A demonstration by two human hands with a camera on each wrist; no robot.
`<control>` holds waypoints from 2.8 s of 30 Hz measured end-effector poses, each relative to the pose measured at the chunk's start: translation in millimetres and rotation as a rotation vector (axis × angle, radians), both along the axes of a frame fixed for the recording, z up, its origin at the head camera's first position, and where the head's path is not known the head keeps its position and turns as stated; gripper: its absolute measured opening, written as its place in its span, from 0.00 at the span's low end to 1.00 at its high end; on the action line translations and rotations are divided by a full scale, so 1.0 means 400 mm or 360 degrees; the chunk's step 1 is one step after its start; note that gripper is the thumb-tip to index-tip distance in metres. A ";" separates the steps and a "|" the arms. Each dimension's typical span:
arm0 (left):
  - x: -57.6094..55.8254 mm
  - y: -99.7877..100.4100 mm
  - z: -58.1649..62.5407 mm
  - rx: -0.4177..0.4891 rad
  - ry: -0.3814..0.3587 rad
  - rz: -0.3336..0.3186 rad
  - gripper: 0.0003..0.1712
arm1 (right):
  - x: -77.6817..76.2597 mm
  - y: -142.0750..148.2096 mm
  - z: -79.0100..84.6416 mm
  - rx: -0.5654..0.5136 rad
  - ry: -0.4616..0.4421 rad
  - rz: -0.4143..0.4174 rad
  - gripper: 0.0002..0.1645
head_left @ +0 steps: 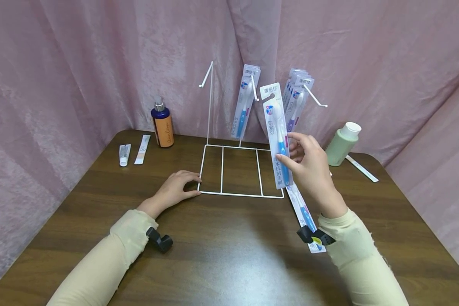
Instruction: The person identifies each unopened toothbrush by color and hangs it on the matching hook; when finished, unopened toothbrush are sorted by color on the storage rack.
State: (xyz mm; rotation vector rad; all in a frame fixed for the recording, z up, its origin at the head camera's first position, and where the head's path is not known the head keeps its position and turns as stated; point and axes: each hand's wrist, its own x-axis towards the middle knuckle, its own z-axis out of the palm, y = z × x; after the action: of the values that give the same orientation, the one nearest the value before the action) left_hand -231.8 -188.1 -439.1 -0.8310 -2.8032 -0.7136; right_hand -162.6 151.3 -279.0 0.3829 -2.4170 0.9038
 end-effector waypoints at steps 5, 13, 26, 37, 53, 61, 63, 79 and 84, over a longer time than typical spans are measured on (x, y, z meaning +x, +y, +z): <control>-0.003 0.002 -0.007 0.0020 0.0011 -0.0003 0.23 | -0.007 -0.021 -0.005 -0.0015 0.0035 0.0007 0.31; -0.003 -0.003 -0.007 0.0002 0.0015 0.0000 0.23 | -0.018 -0.041 -0.011 -0.0012 0.0079 0.0004 0.31; 0.000 -0.003 -0.003 0.0006 0.0000 -0.0004 0.23 | -0.062 -0.069 -0.042 0.0038 0.0153 0.0012 0.32; 0.003 -0.002 -0.004 0.0017 -0.0020 -0.0006 0.24 | -0.131 -0.096 -0.077 -0.0110 0.0123 -0.0025 0.33; -0.001 -0.004 0.000 -0.0007 -0.0028 0.0008 0.23 | -0.251 -0.138 -0.106 -0.0298 0.0134 -0.0069 0.31; 0.001 -0.002 -0.001 -0.0020 -0.0039 0.0015 0.24 | -0.299 -0.153 -0.108 -0.0362 0.0096 -0.0094 0.30; 0.001 -0.002 -0.002 -0.0023 -0.0019 0.0008 0.24 | -0.309 -0.156 -0.109 -0.0366 0.0090 -0.0113 0.30; -0.005 -0.005 -0.005 -0.0004 0.0028 -0.0017 0.23 | -0.339 -0.167 -0.099 -0.0320 -0.0019 -0.0163 0.30; -0.008 -0.006 -0.007 -0.0005 0.0018 -0.0015 0.23 | -0.343 -0.160 -0.097 -0.0313 -0.0046 -0.0162 0.27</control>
State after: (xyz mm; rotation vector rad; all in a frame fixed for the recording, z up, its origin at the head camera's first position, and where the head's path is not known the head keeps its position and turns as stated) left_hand -234.9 -190.4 -441.8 -0.8467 -2.7933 -0.7038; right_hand -299.7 87.3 -317.7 0.1732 -2.3238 1.0956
